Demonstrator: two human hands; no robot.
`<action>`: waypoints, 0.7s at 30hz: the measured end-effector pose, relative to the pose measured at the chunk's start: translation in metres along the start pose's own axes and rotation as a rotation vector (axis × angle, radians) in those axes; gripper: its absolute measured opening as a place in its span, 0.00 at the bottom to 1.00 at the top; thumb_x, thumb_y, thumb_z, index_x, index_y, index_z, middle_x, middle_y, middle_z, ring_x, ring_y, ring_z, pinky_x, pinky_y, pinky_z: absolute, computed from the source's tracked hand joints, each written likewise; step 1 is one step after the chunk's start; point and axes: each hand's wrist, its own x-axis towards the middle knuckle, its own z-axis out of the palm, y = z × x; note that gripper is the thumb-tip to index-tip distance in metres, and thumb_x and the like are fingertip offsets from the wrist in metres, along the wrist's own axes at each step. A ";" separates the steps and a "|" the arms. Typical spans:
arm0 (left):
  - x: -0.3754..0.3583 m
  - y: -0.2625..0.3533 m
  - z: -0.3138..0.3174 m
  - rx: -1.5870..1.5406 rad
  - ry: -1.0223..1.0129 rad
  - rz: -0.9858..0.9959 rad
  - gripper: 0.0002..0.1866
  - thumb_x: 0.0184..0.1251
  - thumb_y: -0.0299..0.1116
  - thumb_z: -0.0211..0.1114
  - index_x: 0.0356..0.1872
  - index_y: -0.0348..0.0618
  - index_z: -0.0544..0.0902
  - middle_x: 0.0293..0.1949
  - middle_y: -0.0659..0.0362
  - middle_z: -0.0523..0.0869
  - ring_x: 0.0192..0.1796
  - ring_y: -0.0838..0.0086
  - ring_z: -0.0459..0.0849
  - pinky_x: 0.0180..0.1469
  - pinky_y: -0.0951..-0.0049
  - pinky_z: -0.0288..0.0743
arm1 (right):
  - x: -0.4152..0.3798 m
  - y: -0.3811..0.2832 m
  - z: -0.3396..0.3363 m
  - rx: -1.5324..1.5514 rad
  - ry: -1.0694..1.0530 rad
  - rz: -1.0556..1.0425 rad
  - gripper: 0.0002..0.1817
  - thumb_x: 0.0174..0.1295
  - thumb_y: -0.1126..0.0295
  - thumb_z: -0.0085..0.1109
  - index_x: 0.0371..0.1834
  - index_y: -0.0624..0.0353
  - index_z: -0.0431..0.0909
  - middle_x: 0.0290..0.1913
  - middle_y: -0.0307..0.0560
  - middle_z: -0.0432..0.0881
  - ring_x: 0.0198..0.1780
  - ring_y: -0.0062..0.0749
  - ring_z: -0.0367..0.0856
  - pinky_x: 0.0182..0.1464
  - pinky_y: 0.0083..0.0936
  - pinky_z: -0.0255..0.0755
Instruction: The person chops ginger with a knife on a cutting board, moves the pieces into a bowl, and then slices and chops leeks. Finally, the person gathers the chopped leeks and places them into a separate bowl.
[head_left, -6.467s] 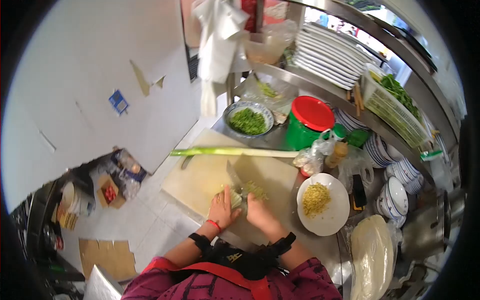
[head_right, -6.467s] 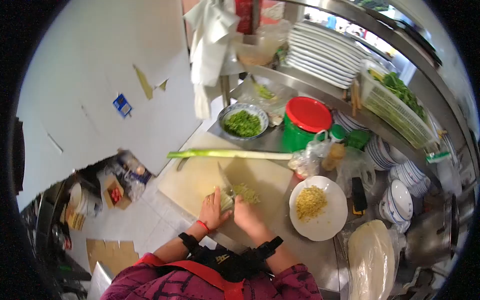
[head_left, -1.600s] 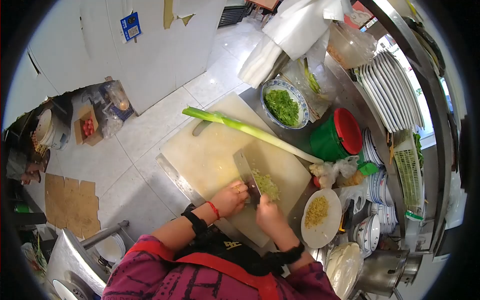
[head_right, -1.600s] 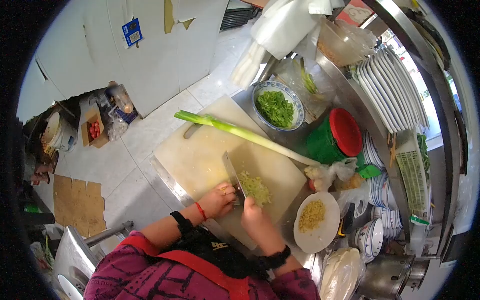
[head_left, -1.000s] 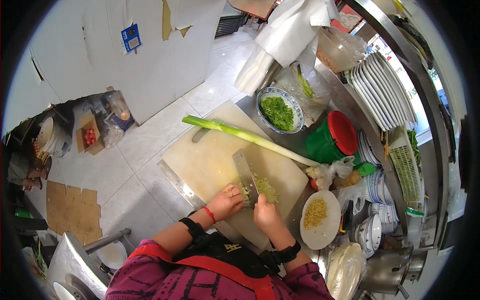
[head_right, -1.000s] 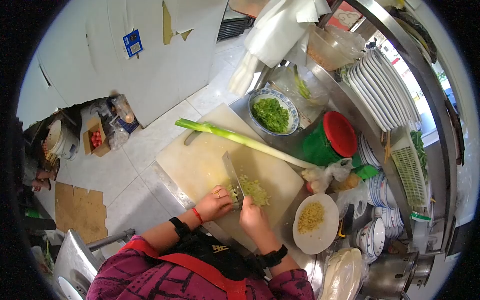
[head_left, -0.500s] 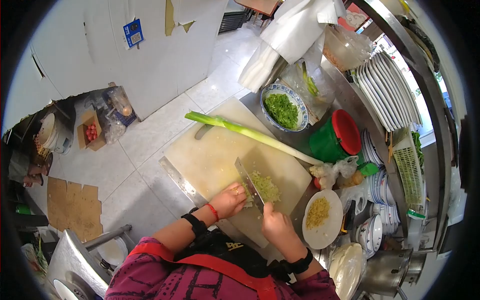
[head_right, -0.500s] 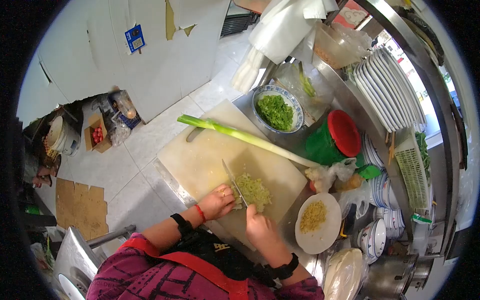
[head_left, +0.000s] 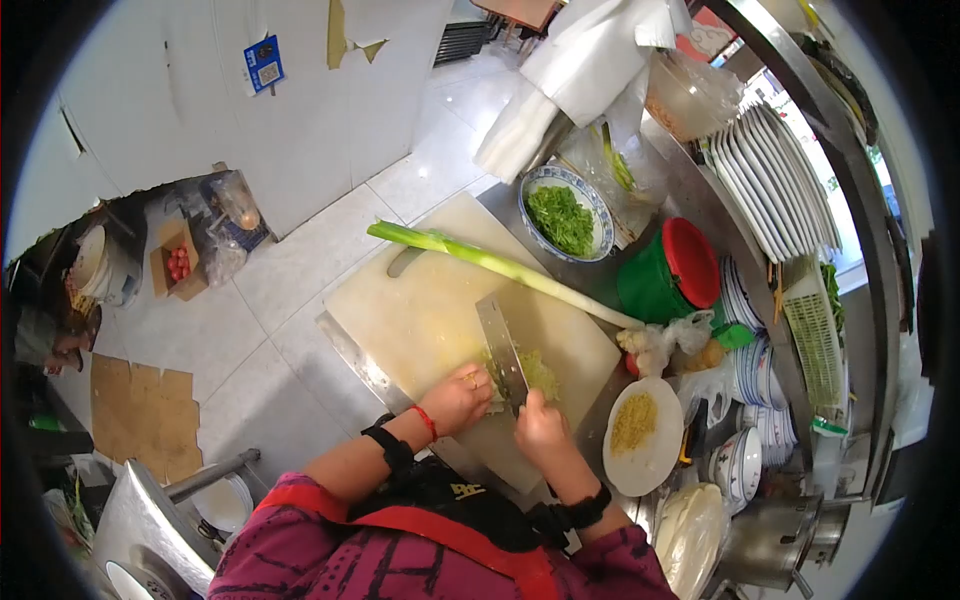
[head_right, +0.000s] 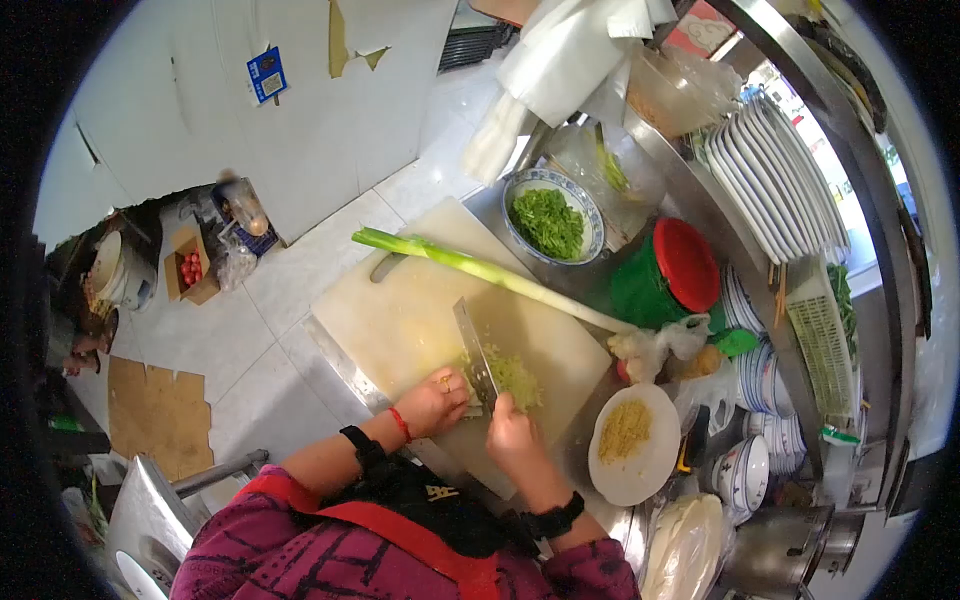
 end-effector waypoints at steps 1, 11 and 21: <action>0.001 0.001 -0.003 0.005 -0.005 0.017 0.06 0.47 0.25 0.62 0.23 0.41 0.73 0.28 0.54 0.71 0.37 0.60 0.73 0.43 0.66 0.70 | -0.003 -0.004 -0.009 -0.005 -0.037 0.018 0.11 0.55 0.75 0.49 0.38 0.68 0.63 0.21 0.64 0.76 0.26 0.60 0.77 0.29 0.49 0.71; 0.000 0.005 -0.005 0.015 -0.025 0.001 0.06 0.47 0.26 0.62 0.25 0.40 0.74 0.29 0.55 0.71 0.37 0.60 0.72 0.44 0.66 0.69 | -0.002 -0.004 0.005 -0.012 -0.096 -0.041 0.10 0.54 0.76 0.50 0.36 0.69 0.63 0.19 0.64 0.75 0.25 0.60 0.77 0.28 0.48 0.71; -0.002 0.004 -0.005 0.016 -0.047 -0.004 0.08 0.42 0.26 0.63 0.24 0.40 0.73 0.30 0.54 0.72 0.40 0.59 0.73 0.47 0.67 0.70 | -0.015 -0.012 -0.021 -0.055 -0.230 0.042 0.12 0.55 0.76 0.49 0.41 0.66 0.62 0.21 0.65 0.76 0.26 0.62 0.77 0.30 0.50 0.71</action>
